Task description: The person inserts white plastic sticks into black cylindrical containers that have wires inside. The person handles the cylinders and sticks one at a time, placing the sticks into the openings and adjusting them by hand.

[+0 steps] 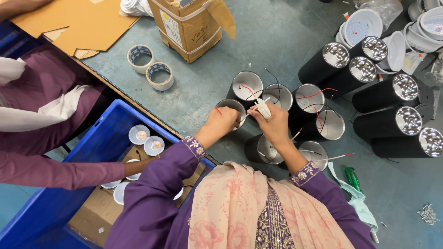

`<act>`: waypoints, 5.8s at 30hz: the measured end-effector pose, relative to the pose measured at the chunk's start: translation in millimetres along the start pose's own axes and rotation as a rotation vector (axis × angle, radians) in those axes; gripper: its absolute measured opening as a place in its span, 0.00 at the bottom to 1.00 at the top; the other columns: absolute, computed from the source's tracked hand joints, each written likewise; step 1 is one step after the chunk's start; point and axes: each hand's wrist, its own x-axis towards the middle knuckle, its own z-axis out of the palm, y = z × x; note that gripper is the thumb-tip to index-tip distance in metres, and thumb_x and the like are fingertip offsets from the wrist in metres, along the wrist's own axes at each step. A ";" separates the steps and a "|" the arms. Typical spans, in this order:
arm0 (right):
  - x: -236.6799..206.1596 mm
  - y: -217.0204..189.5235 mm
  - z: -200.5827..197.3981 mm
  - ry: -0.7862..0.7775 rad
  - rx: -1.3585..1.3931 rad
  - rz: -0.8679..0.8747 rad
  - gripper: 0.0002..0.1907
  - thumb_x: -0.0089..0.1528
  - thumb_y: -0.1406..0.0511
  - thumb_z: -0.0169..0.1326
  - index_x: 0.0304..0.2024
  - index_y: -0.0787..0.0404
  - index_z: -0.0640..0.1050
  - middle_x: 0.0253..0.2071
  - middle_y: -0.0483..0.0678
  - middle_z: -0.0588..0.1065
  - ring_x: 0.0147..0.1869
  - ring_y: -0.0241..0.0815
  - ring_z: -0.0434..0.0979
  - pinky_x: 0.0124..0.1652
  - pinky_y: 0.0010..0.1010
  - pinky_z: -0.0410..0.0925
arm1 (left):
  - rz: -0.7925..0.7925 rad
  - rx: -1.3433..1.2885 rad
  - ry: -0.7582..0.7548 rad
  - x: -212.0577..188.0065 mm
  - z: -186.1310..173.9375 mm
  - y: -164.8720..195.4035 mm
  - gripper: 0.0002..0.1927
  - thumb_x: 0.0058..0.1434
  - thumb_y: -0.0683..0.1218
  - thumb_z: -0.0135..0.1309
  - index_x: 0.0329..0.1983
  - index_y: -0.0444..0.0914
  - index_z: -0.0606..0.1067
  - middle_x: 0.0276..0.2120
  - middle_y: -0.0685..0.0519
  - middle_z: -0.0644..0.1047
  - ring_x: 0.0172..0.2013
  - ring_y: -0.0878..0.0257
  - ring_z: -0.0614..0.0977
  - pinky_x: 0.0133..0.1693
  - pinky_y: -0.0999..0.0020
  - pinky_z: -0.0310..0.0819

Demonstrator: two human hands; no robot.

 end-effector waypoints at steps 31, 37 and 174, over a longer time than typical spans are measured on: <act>0.2 6.6 -9.9 -0.011 0.181 -0.144 0.13 0.61 0.65 0.65 0.46 0.65 0.81 0.42 0.47 0.81 0.44 0.39 0.83 0.43 0.28 0.73 | 0.129 -0.307 -0.054 -3.8 -26.9 -3.5 0.09 0.51 0.44 0.63 0.30 0.37 0.75 0.27 0.46 0.80 0.33 0.49 0.83 0.36 0.56 0.75; -19.4 16.8 -35.0 0.068 0.449 0.305 0.13 0.65 0.64 0.61 0.46 0.69 0.82 0.29 0.49 0.78 0.19 0.29 0.64 0.21 0.22 0.56 | 0.082 -0.209 -0.172 6.3 -15.8 -9.1 0.09 0.53 0.43 0.62 0.32 0.37 0.74 0.27 0.45 0.79 0.33 0.47 0.82 0.35 0.53 0.73; -17.9 12.5 -20.0 -0.027 0.792 0.313 0.09 0.62 0.68 0.64 0.42 0.68 0.80 0.23 0.41 0.70 0.21 0.28 0.63 0.20 0.19 0.51 | -0.146 -0.858 0.135 -29.5 -92.7 61.0 0.08 0.64 0.45 0.60 0.40 0.35 0.82 0.31 0.53 0.81 0.27 0.68 0.81 0.31 0.71 0.75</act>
